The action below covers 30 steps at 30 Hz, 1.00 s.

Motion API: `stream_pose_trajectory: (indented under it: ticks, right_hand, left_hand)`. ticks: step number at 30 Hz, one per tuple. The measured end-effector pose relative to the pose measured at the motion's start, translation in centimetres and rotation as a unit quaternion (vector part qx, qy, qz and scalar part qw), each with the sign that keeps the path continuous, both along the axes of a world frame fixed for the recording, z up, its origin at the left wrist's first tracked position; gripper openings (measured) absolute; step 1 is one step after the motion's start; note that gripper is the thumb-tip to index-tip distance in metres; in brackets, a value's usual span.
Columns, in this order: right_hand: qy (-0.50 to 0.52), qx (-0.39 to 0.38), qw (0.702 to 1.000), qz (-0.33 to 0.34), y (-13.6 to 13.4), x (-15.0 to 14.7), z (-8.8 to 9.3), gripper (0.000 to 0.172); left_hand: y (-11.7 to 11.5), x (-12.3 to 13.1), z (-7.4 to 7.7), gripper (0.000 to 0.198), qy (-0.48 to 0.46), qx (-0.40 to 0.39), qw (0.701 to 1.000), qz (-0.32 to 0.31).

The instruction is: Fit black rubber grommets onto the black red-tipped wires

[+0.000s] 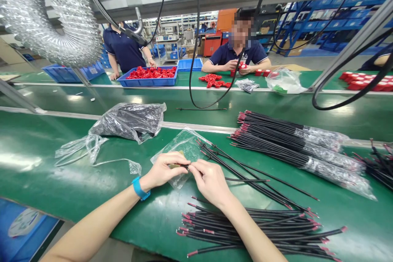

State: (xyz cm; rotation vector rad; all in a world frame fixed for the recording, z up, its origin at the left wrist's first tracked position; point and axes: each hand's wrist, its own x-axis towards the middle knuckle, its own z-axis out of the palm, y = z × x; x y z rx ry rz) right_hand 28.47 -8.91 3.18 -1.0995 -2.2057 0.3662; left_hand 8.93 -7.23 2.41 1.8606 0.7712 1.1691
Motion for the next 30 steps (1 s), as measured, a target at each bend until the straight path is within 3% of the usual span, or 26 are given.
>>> stream_pose_trajectory:
  ticks: [2, 4, 7, 9, 11, 13, 15, 17, 19, 21, 23, 25, 30]
  right_hand:
    - [-0.014, 0.06, 0.998, -0.013, 0.1, 0.2, 0.0, 0.029]
    - [-0.038, 0.167, 0.984, -0.04, 0.2, 0.7, 0.2, 0.02]
    - [-0.086, 0.318, 0.939, -0.1, 1.1, 2.1, 0.3, 0.014]
    - [-0.12, 0.343, 0.922, -0.136, 2.2, 3.0, 0.0, 0.014]
    - [-0.159, 0.311, 0.924, -0.156, 3.4, 3.6, -0.5, 0.016]
    - [-0.192, 0.255, 0.935, -0.155, 4.2, 4.0, -0.9, 0.02]
    - [-0.195, 0.199, 0.948, -0.155, 4.4, 4.3, -1.0, 0.02]
    - [-0.159, 0.136, 0.965, -0.16, 3.9, 4.5, -0.6, 0.018]
    - [-0.112, 0.037, 0.986, -0.121, 3.0, 4.7, 0.0, 0.015]
    - [-0.091, -0.095, 0.991, -0.024, 1.8, 4.8, 0.6, 0.012]
    - [-0.1, -0.199, 0.972, 0.07, 0.8, 4.7, 1.0, 0.013]
    - [-0.124, -0.238, 0.958, 0.098, 0.0, 4.4, 1.1, 0.016]
    - [-0.17, -0.216, 0.959, 0.074, -1.0, 3.6, 1.3, 0.022]
  left_hand:
    - [0.2, -0.3, 0.4, 0.024, 0.008, 0.006, 1.0, 0.003]
    - [0.9, -1.0, 0.8, 0.03, 0.025, 0.011, 0.999, 0.025]
    - [3.0, -3.5, 1.1, 0.022, 0.105, 0.045, 0.981, 0.158]
    - [4.6, -5.9, 0.7, 0.02, 0.234, 0.075, 0.929, 0.276]
    - [5.9, -8.4, 0.0, 0.023, 0.399, 0.075, 0.839, 0.361]
    - [6.7, -10.4, -0.7, 0.027, 0.514, 0.058, 0.753, 0.407]
    - [7.0, -11.7, -1.3, 0.03, 0.573, 0.046, 0.704, 0.416]
    - [7.1, -12.4, -1.6, 0.033, 0.604, 0.038, 0.692, 0.393]
    - [7.0, -12.8, -1.5, 0.036, 0.619, 0.03, 0.7, 0.355]
    - [6.9, -13.1, -1.3, 0.037, 0.623, 0.025, 0.713, 0.321]
    - [6.8, -13.2, -1.1, 0.038, 0.624, 0.022, 0.718, 0.307]
    - [6.8, -13.0, -0.9, 0.038, 0.626, 0.026, 0.715, 0.311]
    - [6.5, -12.4, -1.0, 0.036, 0.638, 0.062, 0.692, 0.332]
